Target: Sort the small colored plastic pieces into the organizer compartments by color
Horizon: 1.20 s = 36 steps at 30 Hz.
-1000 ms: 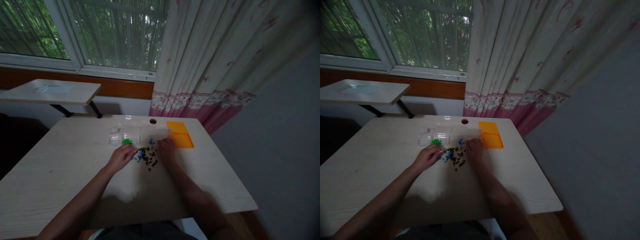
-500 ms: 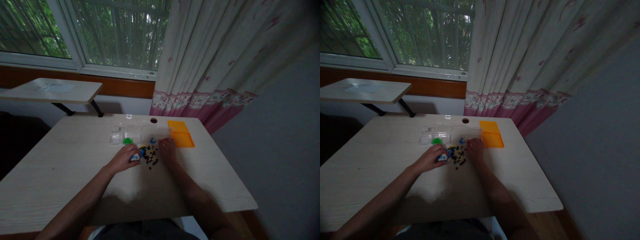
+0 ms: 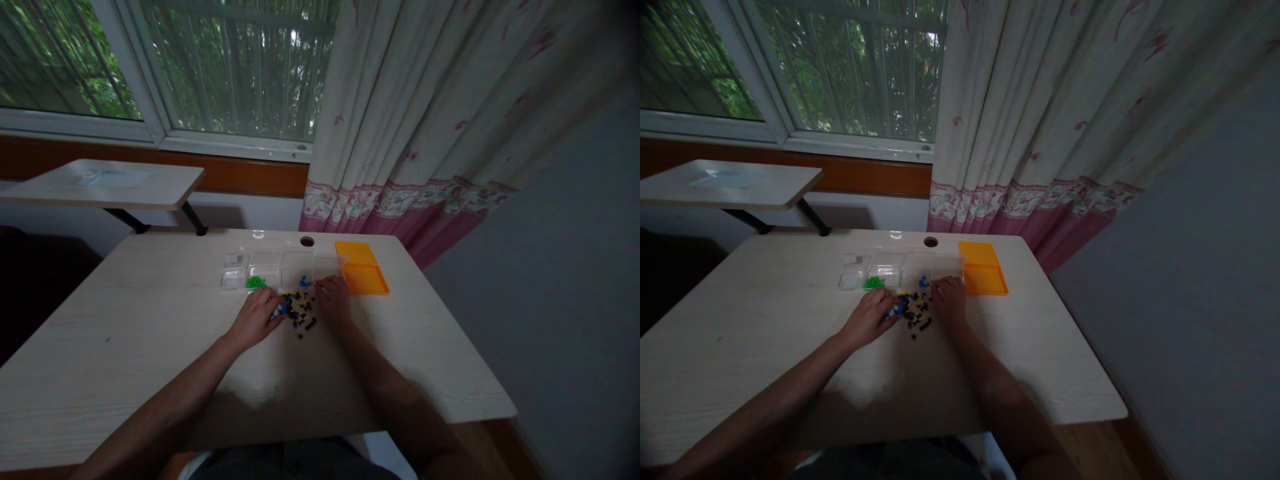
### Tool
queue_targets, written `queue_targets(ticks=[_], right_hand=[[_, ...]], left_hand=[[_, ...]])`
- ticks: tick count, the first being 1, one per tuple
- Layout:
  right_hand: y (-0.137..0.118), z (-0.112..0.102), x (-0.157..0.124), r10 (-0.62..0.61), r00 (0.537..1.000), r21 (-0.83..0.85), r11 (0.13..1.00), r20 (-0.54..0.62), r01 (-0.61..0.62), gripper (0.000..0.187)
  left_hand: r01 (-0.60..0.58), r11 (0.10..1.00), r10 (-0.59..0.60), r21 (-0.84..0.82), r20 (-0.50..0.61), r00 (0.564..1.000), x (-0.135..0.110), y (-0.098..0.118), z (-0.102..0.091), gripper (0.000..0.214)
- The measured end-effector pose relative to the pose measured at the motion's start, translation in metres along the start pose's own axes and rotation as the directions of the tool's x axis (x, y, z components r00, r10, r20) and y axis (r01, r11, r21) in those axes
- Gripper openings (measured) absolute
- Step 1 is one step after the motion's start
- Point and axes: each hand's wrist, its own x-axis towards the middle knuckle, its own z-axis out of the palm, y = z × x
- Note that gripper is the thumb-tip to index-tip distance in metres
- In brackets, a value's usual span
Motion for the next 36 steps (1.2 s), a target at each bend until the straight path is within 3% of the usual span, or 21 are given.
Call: queue_targets(ticks=[12,21,36], right_hand=[[-0.0036,-0.0024,0.0006,-0.002,1.0,0.002,1.0,0.017,0.002,0.017],[-0.0005,-0.0011,0.0005,0.013,1.0,-0.004,1.0,0.026,-0.013,0.017],[-0.0016,-0.0027,0.0002,0.013,1.0,0.008,1.0,0.015,-0.013,0.017]], left_hand=[[-0.034,0.999,0.034,-0.039,-0.009,0.999,-0.0012,0.0011,0.0016,0.015],[0.034,0.999,-0.033,-0.018,0.006,0.999,-0.0014,0.0005,-0.0017,0.018],[0.011,0.994,-0.014,-0.108,-0.024,1.0,-0.0009,-0.0004,0.0001,0.009]])
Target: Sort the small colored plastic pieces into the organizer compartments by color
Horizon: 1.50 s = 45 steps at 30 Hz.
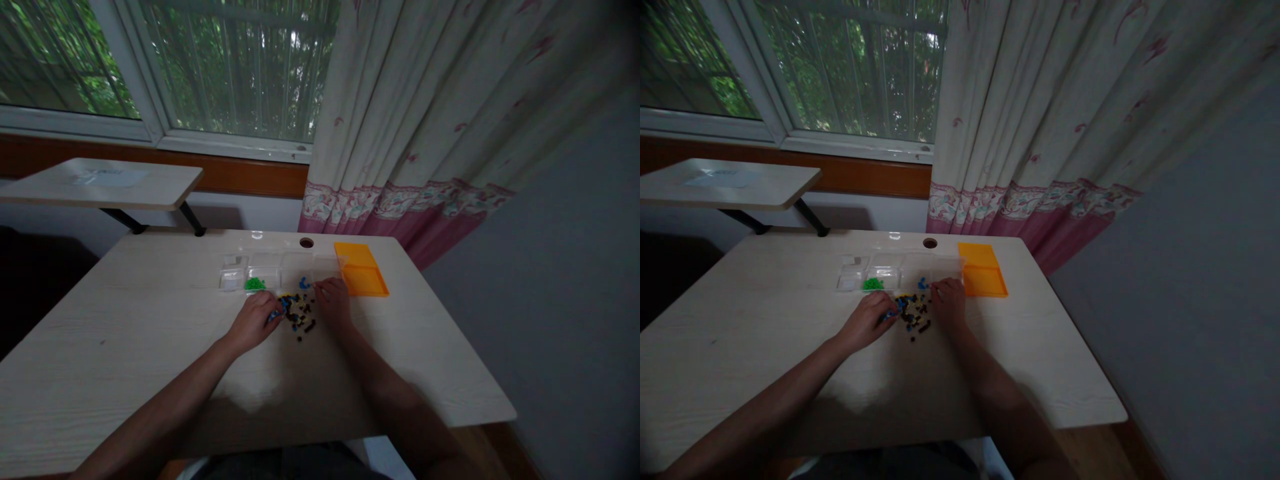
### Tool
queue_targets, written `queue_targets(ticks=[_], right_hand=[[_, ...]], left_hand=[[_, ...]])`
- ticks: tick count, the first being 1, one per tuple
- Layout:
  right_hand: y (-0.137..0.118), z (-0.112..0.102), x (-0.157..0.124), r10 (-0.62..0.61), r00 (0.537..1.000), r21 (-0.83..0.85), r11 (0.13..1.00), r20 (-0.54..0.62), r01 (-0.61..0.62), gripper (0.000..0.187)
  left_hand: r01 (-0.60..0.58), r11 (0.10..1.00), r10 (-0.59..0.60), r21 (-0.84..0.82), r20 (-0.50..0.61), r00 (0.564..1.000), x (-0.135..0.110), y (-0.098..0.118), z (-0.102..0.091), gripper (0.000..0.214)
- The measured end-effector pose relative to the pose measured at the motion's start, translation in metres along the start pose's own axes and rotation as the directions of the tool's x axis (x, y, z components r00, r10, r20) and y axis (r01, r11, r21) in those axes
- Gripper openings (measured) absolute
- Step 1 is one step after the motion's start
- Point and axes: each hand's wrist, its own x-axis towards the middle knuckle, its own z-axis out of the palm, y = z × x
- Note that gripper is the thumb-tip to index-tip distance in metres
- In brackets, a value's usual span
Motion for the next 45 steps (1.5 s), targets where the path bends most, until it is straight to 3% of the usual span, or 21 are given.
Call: queue_targets(ticks=[32,36,40,45], right_hand=[[-0.002,-0.004,0.002,-0.003,0.999,-0.011,1.0,-0.032,0.003,0.016],[-0.024,-0.009,-0.003,-0.114,0.993,0.015,0.993,0.017,0.114,0.015],[-0.052,-0.006,-0.014,-0.332,0.915,0.101,0.943,0.228,0.317,0.028],[-0.062,-0.002,-0.019,-0.353,0.903,0.104,0.936,0.245,0.338,0.029]], left_hand=[[-0.028,0.984,0.02,-0.174,-0.049,0.999,0.002,-0.003,-0.001,0.014],[-0.025,0.979,0.01,-0.201,-0.076,0.997,0.001,-0.003,0.0,0.015],[0.013,0.962,-0.037,-0.273,-0.083,0.996,0.0,-0.003,0.0,0.018],[0.146,0.868,-0.171,-0.475,-0.009,0.985,-0.002,-0.004,0.004,0.024]])
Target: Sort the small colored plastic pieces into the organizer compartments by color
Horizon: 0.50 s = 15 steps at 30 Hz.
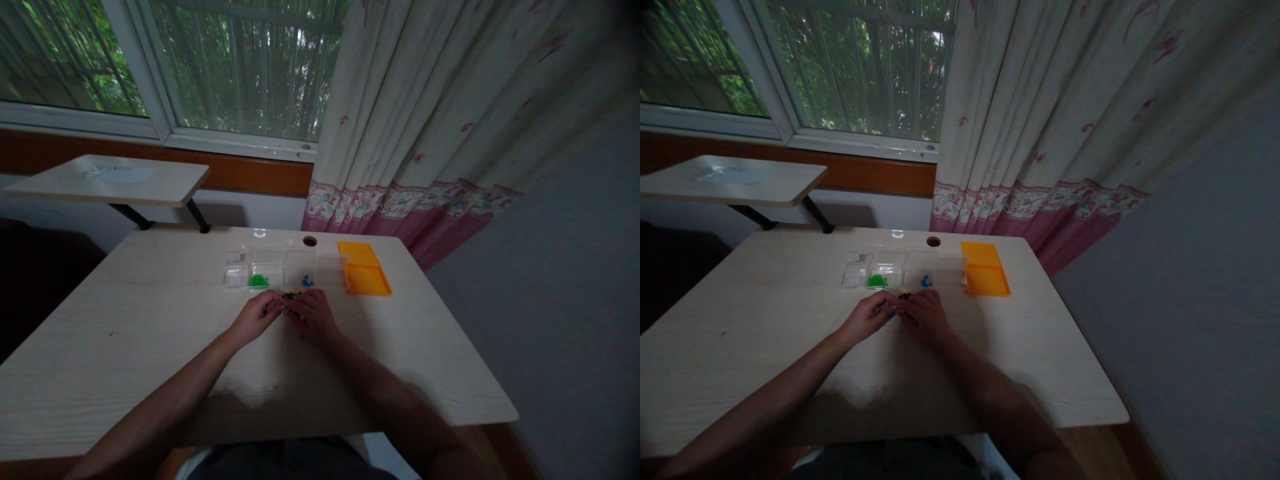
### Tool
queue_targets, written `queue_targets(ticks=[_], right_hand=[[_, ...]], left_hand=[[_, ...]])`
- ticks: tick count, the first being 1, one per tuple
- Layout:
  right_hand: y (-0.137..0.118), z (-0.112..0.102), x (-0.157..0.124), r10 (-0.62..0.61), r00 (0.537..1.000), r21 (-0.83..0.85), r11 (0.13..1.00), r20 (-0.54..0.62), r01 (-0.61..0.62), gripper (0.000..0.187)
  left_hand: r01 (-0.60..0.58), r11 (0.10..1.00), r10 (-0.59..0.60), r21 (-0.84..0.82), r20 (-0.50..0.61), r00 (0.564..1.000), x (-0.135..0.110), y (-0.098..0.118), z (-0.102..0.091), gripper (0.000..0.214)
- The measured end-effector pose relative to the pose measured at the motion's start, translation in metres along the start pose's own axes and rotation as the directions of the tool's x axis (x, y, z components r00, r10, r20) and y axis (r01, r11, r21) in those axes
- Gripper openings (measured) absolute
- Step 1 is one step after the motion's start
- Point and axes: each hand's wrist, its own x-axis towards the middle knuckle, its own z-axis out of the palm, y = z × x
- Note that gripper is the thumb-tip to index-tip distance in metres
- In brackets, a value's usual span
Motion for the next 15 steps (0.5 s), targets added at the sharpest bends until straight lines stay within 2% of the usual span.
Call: queue_targets(ticks=[3,6,10,15], right_hand=[[0.0011,-0.0023,0.0006,0.031,1.0,0.001,1.0,0.0,-0.031,0.024],[0.0009,-0.0038,0.0009,0.027,1.0,0.016,1.0,-0.011,-0.027,0.023],[0.0021,-0.0022,0.0003,0.003,0.999,0.018,1.0,-0.047,-0.002,0.024],[0.0048,0.0002,-0.0007,-0.019,0.998,0.021,1.0,-0.052,0.02,0.017]], left_hand=[[0.065,0.975,-0.057,-0.212,0.044,0.997,0.0001,-0.003,0.003,0.028],[0.091,0.924,-0.081,-0.372,0.042,0.996,0.0004,-0.0045,0.0057,0.036],[0.11,0.902,-0.1,-0.417,0.046,0.994,0.0,-0.0033,0.0064,0.039],[0.083,0.892,-0.062,-0.445,0.061,0.996,-0.0013,0.0001,0.0054,0.036]])
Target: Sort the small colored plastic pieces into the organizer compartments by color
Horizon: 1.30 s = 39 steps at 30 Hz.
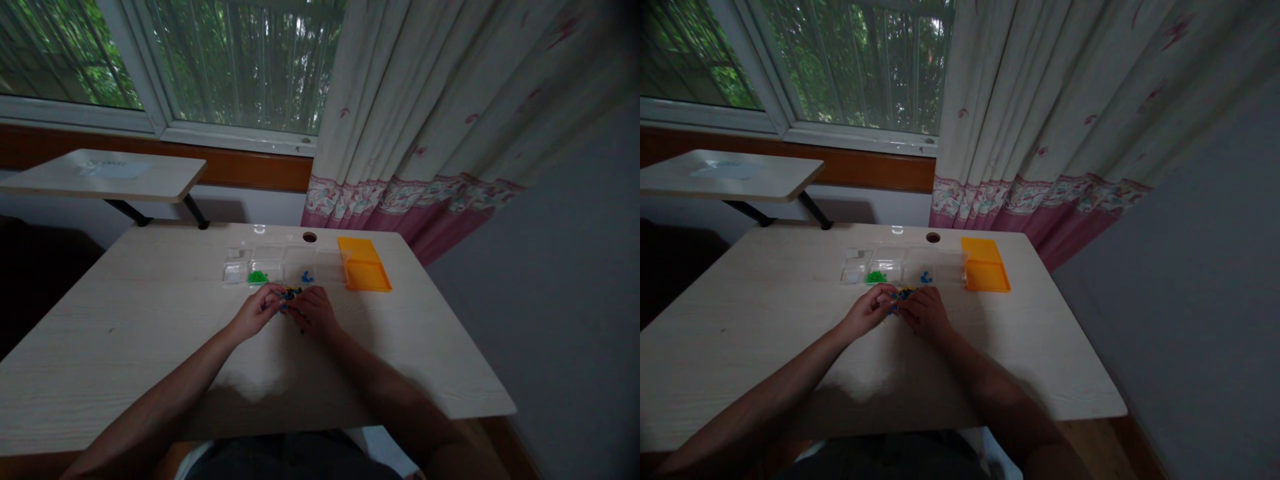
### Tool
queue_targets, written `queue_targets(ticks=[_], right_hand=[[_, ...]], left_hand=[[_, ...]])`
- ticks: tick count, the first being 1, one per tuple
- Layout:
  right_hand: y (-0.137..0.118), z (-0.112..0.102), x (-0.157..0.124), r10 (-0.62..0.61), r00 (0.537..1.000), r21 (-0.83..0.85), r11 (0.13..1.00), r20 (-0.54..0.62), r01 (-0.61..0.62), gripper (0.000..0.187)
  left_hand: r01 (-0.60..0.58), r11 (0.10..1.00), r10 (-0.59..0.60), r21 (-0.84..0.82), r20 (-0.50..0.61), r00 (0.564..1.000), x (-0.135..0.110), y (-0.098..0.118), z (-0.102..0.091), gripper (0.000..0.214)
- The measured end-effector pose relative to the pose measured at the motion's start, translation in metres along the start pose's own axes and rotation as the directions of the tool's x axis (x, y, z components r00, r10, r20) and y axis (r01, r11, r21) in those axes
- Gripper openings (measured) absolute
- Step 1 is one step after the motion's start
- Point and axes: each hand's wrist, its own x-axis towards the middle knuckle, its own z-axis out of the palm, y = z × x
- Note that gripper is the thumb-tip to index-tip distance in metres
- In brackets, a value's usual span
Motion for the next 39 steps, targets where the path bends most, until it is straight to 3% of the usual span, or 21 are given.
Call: queue_targets(ticks=[7,14,18,21,24,30,39], right_hand=[[-0.003,0.002,0.001,-0.074,0.991,0.056,0.995,-0.111,0.081,0.013],[0.008,0.002,-0.001,-0.039,0.992,0.045,0.998,-0.122,0.045,0.01],[0.029,-0.006,-0.001,0.117,0.974,0.011,0.993,-0.196,-0.117,0.01],[0.045,-0.011,-0.001,0.295,0.913,-0.022,0.949,-0.281,-0.314,0.012],[0.054,-0.012,-0.002,0.388,0.858,-0.064,0.9,-0.337,-0.432,0.015],[0.054,-0.007,-0.004,0.44,0.859,-0.134,0.865,-0.264,-0.484,0.017],[0.054,-0.003,-0.003,0.419,0.886,-0.172,0.875,-0.198,-0.453,0.023]], left_hand=[[0.003,1.0,-0.003,0.021,-0.005,1.0,-0.001,-0.001,0.0,0.034],[-0.023,0.994,0.026,0.103,-0.023,0.999,-0.001,-0.005,-0.002,0.029],[-0.022,0.98,0.05,0.197,-0.136,0.989,0.001,-0.004,-0.007,0.028],[-0.001,0.973,0.051,0.23,-0.214,0.975,0.002,-0.004,-0.012,0.029],[0.009,0.972,0.05,0.235,-0.246,0.968,0.003,-0.005,-0.014,0.03],[0.038,0.968,0.031,0.25,-0.267,0.963,0.002,-0.005,-0.015,0.03],[0.043,0.957,0.035,0.285,-0.262,0.965,0.002,-0.004,-0.016,0.029]])
